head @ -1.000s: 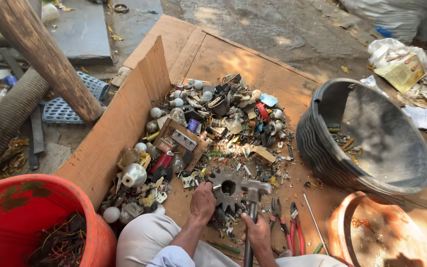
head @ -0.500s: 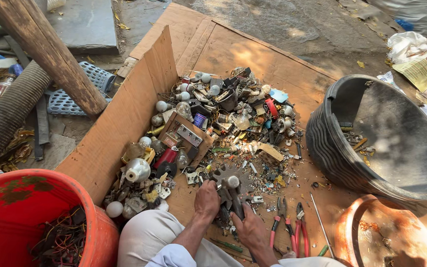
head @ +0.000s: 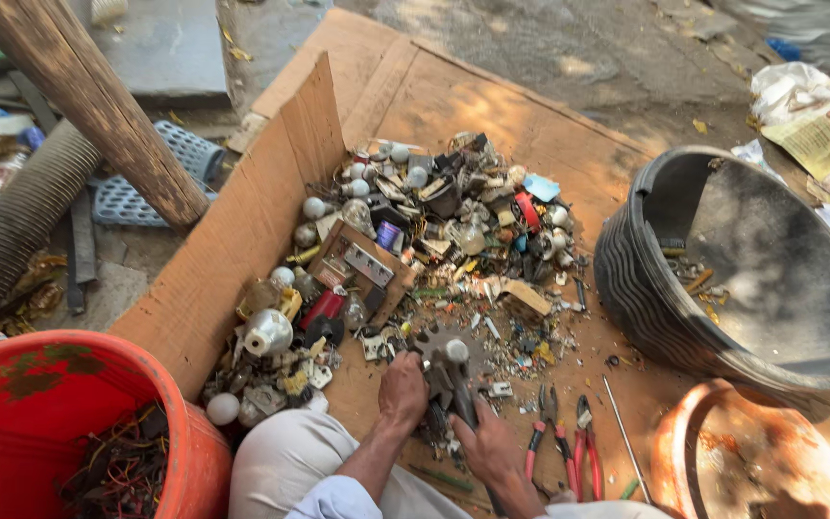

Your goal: The person sits on the ground and uses a hammer and pliers to break apart a metal gear and other electronic components. They repeatedly strike the gear to separate parts and use pliers to pull out wires or small pieces, placing debris into a nearby bucket.

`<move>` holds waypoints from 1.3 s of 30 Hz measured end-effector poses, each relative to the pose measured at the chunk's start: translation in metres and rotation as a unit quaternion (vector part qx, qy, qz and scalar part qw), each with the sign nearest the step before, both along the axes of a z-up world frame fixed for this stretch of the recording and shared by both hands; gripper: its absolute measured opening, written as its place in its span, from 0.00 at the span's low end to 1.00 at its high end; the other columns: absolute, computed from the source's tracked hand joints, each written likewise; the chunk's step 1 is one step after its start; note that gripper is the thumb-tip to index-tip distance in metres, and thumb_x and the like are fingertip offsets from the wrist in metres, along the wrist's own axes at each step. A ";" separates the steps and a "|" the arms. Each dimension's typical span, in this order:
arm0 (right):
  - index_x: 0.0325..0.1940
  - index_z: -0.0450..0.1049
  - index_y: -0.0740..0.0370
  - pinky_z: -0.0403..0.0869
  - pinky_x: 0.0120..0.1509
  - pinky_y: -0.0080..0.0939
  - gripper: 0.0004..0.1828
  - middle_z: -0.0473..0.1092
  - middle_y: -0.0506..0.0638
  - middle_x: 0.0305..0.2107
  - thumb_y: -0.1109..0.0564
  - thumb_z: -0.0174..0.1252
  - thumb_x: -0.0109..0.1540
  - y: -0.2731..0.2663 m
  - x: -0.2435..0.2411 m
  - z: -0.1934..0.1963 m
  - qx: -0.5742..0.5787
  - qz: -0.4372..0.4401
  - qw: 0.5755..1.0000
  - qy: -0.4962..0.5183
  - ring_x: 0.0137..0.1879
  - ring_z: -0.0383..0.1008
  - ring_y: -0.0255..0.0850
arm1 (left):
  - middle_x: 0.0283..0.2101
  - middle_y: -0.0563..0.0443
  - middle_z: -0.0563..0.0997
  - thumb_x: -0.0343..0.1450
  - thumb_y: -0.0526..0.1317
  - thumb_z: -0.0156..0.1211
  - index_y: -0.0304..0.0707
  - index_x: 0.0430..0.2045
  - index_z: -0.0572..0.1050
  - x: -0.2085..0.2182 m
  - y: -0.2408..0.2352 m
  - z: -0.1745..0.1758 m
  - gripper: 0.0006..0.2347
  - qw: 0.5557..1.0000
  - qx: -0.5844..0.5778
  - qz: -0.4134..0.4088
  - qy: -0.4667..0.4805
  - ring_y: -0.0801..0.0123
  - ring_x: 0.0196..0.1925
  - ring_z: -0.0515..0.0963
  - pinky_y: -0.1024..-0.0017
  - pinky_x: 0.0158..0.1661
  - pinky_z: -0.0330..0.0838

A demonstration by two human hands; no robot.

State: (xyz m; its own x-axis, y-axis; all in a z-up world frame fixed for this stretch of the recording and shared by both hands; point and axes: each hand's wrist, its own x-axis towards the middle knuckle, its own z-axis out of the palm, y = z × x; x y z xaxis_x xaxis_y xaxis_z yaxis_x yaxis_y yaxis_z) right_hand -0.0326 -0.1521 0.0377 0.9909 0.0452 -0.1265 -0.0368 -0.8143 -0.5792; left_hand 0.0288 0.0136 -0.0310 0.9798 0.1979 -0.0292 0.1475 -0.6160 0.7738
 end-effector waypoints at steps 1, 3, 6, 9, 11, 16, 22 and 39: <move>0.50 0.74 0.61 0.74 0.34 0.52 0.23 0.75 0.57 0.20 0.43 0.60 0.59 -0.002 -0.004 0.001 0.035 -0.015 0.999 0.011 0.27 0.78 0.53 | 0.37 0.41 0.80 0.64 0.25 0.61 0.33 0.29 0.78 -0.002 0.000 -0.001 0.06 1.000 0.002 0.006 -0.016 0.48 0.39 0.81 0.55 0.40 0.77; 0.47 0.74 0.60 0.72 0.31 0.51 0.20 0.71 0.58 0.18 0.43 0.62 0.59 -0.009 -0.013 0.001 0.031 -0.062 0.996 0.063 0.24 0.75 0.50 | 0.39 0.42 0.80 0.64 0.26 0.61 0.33 0.30 0.77 -0.002 -0.001 -0.003 0.05 1.000 0.005 -0.008 0.017 0.51 0.39 0.82 0.57 0.41 0.78; 0.38 0.71 0.61 0.70 0.24 0.45 0.16 0.68 0.53 0.16 0.46 0.62 0.60 -0.018 -0.022 -0.005 0.143 -0.127 0.976 0.099 0.20 0.71 0.41 | 0.41 0.44 0.80 0.66 0.26 0.60 0.31 0.34 0.78 0.002 -0.003 -0.004 0.06 0.997 0.002 -0.023 0.071 0.58 0.40 0.82 0.63 0.41 0.80; 0.34 0.69 0.64 0.68 0.19 0.42 0.15 0.68 0.51 0.16 0.49 0.62 0.61 -0.031 -0.023 -0.028 0.285 -0.238 0.920 0.126 0.16 0.68 0.39 | 0.44 0.43 0.80 0.67 0.25 0.59 0.31 0.46 0.76 0.003 -0.002 0.002 0.13 0.997 -0.051 0.004 0.060 0.60 0.40 0.82 0.67 0.41 0.80; 0.33 0.68 0.64 0.68 0.18 0.43 0.14 0.68 0.50 0.16 0.51 0.61 0.61 -0.047 -0.015 -0.051 0.359 -0.312 0.867 0.148 0.16 0.67 0.40 | 0.46 0.43 0.81 0.68 0.26 0.60 0.32 0.52 0.76 0.004 -0.001 0.009 0.17 0.992 -0.117 0.019 0.045 0.62 0.41 0.82 0.68 0.43 0.78; 0.36 0.70 0.62 0.68 0.21 0.42 0.11 0.66 0.48 0.19 0.53 0.62 0.61 -0.090 0.007 -0.114 0.481 -0.429 0.736 0.205 0.18 0.66 0.39 | 0.46 0.50 0.82 0.71 0.27 0.57 0.34 0.48 0.80 0.005 0.000 0.027 0.13 0.894 -0.437 -0.026 0.099 0.67 0.40 0.83 0.72 0.43 0.79; 0.42 0.80 0.69 0.77 0.43 0.51 0.20 0.74 0.54 0.25 0.49 0.70 0.57 -0.093 0.010 -0.138 -0.028 -0.244 0.965 0.090 0.33 0.77 0.47 | 0.44 0.51 0.82 0.71 0.24 0.55 0.31 0.41 0.82 -0.006 0.001 0.035 0.10 0.882 -0.455 -0.120 0.006 0.72 0.43 0.81 0.74 0.47 0.78; 0.43 0.73 0.59 0.72 0.53 0.59 0.08 0.74 0.60 0.39 0.58 0.49 0.63 -0.023 -0.051 -0.088 -0.223 0.212 0.942 0.134 0.49 0.75 0.58 | 0.37 0.34 0.81 0.75 0.35 0.47 0.29 0.49 0.69 -0.005 0.009 0.043 0.11 0.649 -0.745 0.050 0.147 0.54 0.37 0.84 0.63 0.40 0.84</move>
State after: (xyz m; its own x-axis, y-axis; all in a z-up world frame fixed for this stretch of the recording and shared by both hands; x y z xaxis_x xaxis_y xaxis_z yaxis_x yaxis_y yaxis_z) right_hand -0.0834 -0.1753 -0.0504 0.8260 0.3127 -0.4691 0.2505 -0.9490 -0.1915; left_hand 0.0234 0.0226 0.0120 0.8732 -0.2011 -0.4440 0.4045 0.8071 0.4300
